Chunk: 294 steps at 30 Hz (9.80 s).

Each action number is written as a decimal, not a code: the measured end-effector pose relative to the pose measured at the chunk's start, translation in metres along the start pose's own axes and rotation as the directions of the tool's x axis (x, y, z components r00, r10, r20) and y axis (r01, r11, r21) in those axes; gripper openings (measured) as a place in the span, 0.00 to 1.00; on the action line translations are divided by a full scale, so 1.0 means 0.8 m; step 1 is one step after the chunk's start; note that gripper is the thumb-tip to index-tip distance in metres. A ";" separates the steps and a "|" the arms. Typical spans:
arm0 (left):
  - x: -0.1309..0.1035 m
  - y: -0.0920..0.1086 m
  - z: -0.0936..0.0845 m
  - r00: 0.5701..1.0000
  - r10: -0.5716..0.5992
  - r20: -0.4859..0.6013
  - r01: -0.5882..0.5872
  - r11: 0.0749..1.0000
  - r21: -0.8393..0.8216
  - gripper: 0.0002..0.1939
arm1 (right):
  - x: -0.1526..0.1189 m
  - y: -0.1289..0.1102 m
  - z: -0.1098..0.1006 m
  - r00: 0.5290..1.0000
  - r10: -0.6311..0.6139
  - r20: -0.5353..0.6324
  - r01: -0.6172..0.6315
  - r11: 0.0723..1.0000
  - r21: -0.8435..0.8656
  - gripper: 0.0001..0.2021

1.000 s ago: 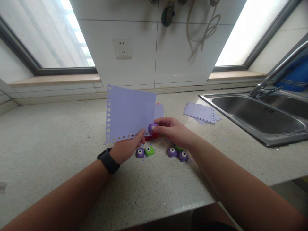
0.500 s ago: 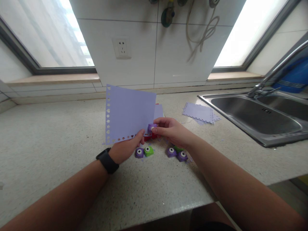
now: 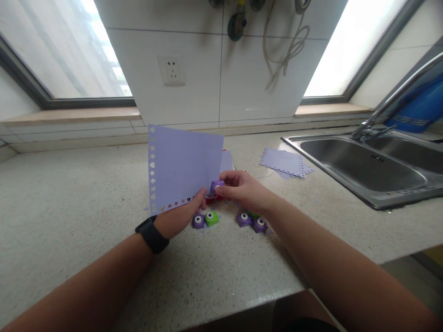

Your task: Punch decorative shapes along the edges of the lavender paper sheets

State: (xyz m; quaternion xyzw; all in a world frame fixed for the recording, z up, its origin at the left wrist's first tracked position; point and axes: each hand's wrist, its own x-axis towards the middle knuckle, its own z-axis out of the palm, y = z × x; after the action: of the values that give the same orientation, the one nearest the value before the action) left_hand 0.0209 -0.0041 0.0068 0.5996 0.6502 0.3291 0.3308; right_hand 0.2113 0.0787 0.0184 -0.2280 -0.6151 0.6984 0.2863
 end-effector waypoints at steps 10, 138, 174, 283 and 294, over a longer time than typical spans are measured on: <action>-0.003 0.010 0.001 1.000 0.025 0.007 -0.025 1.000 -0.007 0.24 | 0.000 -0.001 0.004 1.000 0.006 -0.027 -0.006 1.000 -0.005 0.11; 0.048 -0.040 -0.006 0.942 -0.151 -0.299 -0.165 0.569 -0.806 0.18 | 0.014 -0.002 -0.004 0.964 -0.163 0.210 0.228 0.098 -0.969 0.11; 0.043 -0.038 -0.009 0.968 -0.154 -0.196 -0.097 0.490 -0.866 0.19 | 0.016 -0.019 -0.036 0.824 -0.311 -0.473 0.357 0.934 0.007 0.22; 0.041 -0.036 -0.006 0.974 -0.118 -0.194 -0.126 0.431 -0.893 0.17 | -0.009 -0.021 -0.003 0.600 -0.770 -0.218 0.700 0.637 -0.324 0.21; 0.043 -0.046 -0.008 0.969 -0.132 -0.207 -0.137 0.408 -0.903 0.15 | -0.013 -0.027 0.001 0.562 -0.819 -0.112 0.733 0.557 -0.390 0.20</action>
State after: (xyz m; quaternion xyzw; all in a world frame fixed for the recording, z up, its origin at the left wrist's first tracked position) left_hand -0.0069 0.0279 -0.0209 0.2778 0.4004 0.7017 0.5198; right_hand 0.2213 0.0727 0.0394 -0.0668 -0.7023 0.3550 0.6134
